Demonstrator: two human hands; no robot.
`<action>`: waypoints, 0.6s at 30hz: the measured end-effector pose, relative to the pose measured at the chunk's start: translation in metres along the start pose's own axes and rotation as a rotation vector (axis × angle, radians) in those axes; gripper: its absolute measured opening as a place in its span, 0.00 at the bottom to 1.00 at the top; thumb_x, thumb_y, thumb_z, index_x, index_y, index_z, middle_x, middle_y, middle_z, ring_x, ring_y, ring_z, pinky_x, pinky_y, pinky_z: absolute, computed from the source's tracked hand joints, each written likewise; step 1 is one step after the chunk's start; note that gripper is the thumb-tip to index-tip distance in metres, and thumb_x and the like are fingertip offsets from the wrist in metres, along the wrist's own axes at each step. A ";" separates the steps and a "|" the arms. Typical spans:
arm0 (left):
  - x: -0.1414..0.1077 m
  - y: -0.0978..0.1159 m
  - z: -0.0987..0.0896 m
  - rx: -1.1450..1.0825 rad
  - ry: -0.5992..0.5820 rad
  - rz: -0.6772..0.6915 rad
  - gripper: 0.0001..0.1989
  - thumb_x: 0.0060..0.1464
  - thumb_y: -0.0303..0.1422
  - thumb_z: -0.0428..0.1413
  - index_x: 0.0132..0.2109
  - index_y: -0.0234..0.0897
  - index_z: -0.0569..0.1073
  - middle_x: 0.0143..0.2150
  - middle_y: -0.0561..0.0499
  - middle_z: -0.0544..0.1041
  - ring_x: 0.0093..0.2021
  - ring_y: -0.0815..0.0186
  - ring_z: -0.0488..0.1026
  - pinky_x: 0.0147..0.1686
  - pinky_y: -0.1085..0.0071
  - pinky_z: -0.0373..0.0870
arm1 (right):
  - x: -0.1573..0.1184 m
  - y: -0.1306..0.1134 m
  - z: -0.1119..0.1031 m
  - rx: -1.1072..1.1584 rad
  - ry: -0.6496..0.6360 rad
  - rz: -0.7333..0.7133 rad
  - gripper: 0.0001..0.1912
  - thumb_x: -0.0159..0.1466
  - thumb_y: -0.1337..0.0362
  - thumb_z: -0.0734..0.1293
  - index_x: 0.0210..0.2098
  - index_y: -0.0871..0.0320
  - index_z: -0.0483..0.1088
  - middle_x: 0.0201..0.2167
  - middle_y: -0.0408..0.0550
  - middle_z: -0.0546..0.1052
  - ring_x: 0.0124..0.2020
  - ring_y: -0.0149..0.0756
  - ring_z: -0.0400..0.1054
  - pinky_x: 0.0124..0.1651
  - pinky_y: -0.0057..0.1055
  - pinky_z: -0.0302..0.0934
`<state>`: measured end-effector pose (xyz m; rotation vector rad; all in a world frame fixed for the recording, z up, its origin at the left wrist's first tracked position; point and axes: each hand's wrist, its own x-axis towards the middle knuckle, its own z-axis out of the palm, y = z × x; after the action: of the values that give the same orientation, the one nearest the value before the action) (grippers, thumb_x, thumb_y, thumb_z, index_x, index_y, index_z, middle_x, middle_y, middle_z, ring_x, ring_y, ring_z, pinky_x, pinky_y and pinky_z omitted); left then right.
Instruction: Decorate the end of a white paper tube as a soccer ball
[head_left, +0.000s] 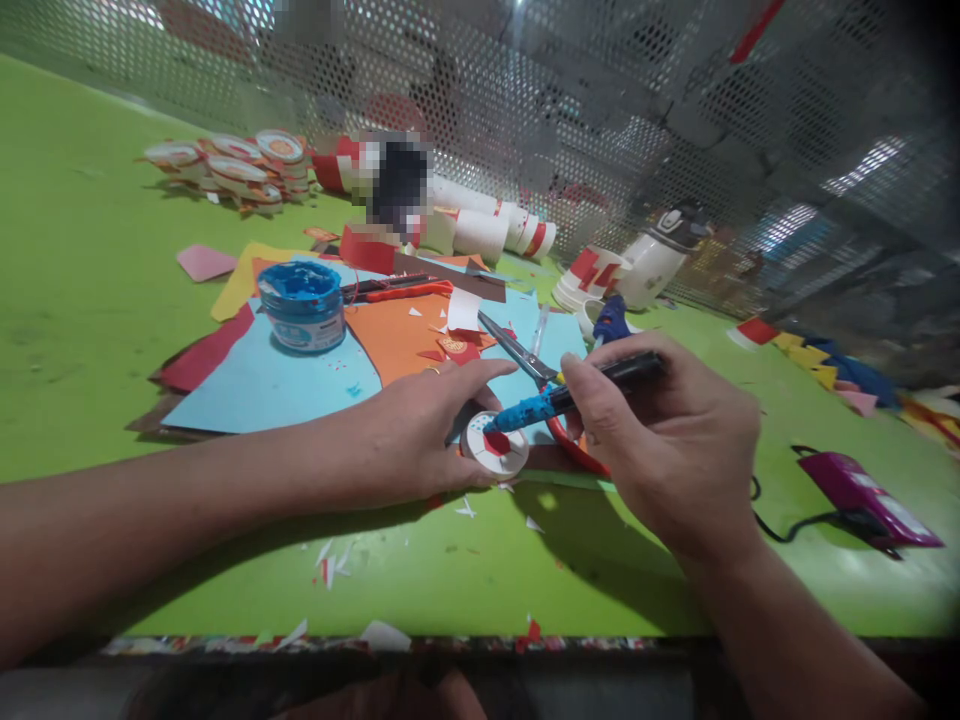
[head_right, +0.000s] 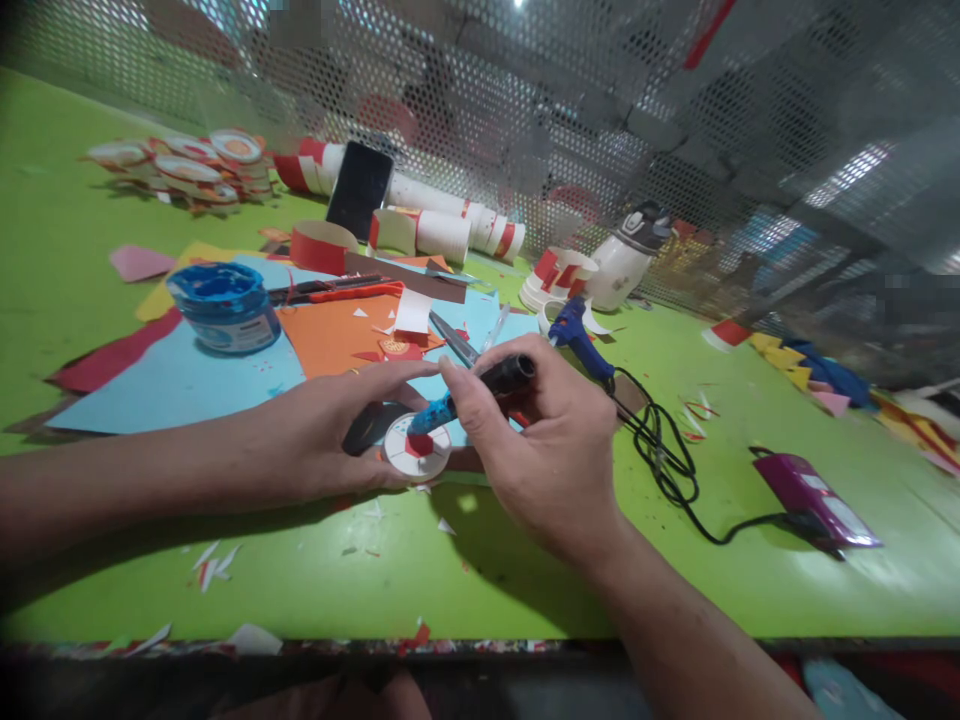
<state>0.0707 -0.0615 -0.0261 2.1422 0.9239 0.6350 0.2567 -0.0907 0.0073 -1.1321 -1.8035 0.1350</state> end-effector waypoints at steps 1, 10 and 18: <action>0.000 0.000 0.000 -0.005 -0.001 -0.001 0.29 0.51 0.36 0.62 0.59 0.41 0.65 0.48 0.48 0.78 0.43 0.59 0.75 0.38 0.68 0.67 | 0.000 0.000 0.000 -0.002 0.003 0.000 0.07 0.62 0.66 0.70 0.28 0.57 0.69 0.20 0.38 0.70 0.19 0.25 0.63 0.21 0.24 0.58; 0.000 0.002 0.000 0.001 0.003 -0.016 0.31 0.50 0.36 0.62 0.60 0.41 0.64 0.48 0.47 0.78 0.43 0.59 0.74 0.39 0.67 0.67 | -0.001 -0.001 -0.002 -0.015 0.002 0.018 0.07 0.62 0.65 0.70 0.28 0.56 0.69 0.20 0.38 0.70 0.19 0.26 0.63 0.21 0.26 0.59; 0.001 0.003 -0.001 0.004 -0.004 -0.004 0.28 0.51 0.38 0.61 0.58 0.40 0.65 0.48 0.48 0.77 0.43 0.59 0.74 0.38 0.68 0.67 | 0.000 -0.002 -0.001 0.009 -0.060 -0.009 0.06 0.61 0.66 0.70 0.29 0.55 0.68 0.21 0.37 0.69 0.19 0.27 0.63 0.22 0.26 0.60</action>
<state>0.0719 -0.0623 -0.0234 2.1439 0.9281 0.6265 0.2563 -0.0919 0.0090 -1.1246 -1.8588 0.1732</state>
